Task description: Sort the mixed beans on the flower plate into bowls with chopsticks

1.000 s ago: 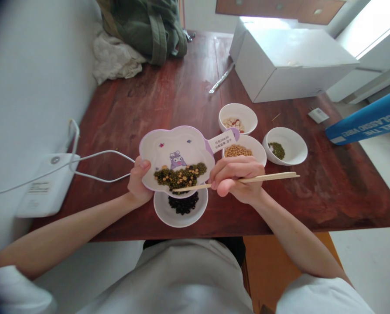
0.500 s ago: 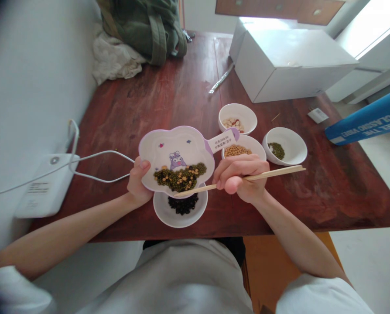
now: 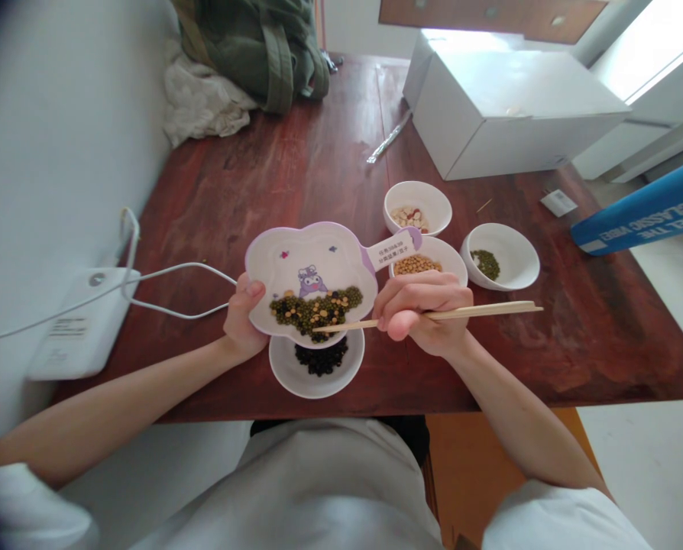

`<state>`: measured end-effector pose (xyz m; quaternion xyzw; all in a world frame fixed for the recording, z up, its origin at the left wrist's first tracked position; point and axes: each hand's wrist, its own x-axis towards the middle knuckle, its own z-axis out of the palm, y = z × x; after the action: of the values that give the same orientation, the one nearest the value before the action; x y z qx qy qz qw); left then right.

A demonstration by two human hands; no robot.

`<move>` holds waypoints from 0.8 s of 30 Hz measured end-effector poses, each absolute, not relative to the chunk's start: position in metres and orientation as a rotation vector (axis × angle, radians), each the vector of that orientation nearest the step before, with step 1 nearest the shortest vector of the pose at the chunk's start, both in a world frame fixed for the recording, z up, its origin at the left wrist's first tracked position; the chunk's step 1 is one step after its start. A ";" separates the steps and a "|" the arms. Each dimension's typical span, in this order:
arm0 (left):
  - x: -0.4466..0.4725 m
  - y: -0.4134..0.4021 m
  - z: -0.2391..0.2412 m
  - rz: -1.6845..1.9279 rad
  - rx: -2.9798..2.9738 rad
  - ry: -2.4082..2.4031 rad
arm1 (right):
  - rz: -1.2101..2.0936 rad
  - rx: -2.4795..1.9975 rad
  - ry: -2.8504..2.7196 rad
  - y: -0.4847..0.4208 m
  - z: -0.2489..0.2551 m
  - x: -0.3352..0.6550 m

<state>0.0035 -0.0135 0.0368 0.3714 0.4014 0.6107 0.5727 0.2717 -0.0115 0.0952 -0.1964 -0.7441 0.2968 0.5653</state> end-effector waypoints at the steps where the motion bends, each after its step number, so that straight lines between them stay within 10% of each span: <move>1: 0.004 -0.013 0.037 1.427 0.871 0.940 | 0.713 -0.464 -1.750 -0.012 0.095 0.272; 24: 0.004 -0.015 0.033 1.390 0.898 0.926 | 0.736 -0.481 -1.603 -0.011 0.090 0.272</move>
<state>0.0041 -0.0153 0.0330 0.3847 0.3965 0.5953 0.5834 0.2720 -0.0105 0.0900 -0.2086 -0.6945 0.3187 0.6104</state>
